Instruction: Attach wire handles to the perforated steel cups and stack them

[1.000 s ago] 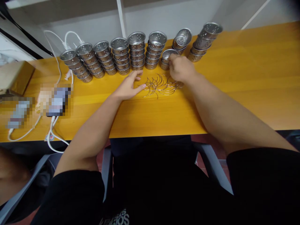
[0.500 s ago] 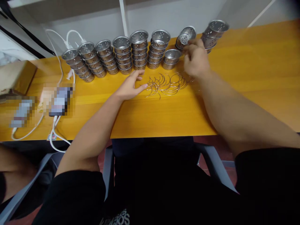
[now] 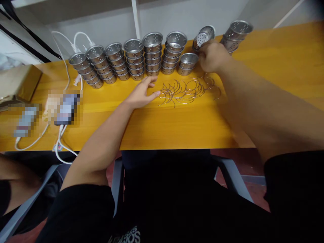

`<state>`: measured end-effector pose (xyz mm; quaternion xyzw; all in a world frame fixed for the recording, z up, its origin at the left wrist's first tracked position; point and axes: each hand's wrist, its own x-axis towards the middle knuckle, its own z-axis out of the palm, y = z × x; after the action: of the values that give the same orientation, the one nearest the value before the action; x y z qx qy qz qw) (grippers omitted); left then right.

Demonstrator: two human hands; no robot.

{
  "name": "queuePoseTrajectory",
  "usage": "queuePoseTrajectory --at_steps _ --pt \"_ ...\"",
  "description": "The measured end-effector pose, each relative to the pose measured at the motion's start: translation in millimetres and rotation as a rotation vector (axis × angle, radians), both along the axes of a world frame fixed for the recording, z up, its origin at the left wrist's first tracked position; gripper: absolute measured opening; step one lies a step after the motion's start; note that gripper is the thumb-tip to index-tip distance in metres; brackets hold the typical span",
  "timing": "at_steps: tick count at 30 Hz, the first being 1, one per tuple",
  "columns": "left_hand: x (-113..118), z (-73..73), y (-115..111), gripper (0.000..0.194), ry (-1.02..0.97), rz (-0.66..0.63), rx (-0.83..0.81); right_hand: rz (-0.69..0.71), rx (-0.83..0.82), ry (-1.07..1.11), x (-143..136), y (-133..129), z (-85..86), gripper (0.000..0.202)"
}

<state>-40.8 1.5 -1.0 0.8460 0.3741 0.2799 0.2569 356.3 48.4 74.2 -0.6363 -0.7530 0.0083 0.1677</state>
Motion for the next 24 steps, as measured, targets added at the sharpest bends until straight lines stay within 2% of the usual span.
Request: queuePoseTrajectory --at_steps 3,8,13,16,18,21,24 --pt "-0.3 -0.3 -0.5 0.087 -0.02 0.002 -0.005 -0.042 0.011 0.004 0.9 -2.7 -0.3 0.046" --pt "-0.2 -6.3 5.4 0.084 -0.057 -0.009 -0.012 -0.021 0.152 0.092 -1.7 -20.5 3.1 0.05" --pt "-1.4 -4.8 4.5 0.091 -0.042 -0.008 -0.002 0.139 0.475 0.303 -21.3 -72.1 28.0 0.041" --pt "-0.5 -1.9 1.7 0.096 -0.055 -0.019 0.002 0.213 0.473 0.395 -47.3 -109.6 39.2 0.034" --pt "2.4 0.2 -0.2 0.105 -0.075 -0.032 -0.002 0.317 0.411 0.483 -67.4 -125.1 34.5 0.028" --pt "8.4 4.4 -3.6 0.122 -0.1 -0.037 -0.004 0.509 0.23 0.562 -94.6 -131.4 11.3 0.03" --pt "10.4 7.2 -3.6 0.124 -0.107 -0.047 0.018 0.56 0.1 0.559 -112.3 -128.9 -13.6 0.03"
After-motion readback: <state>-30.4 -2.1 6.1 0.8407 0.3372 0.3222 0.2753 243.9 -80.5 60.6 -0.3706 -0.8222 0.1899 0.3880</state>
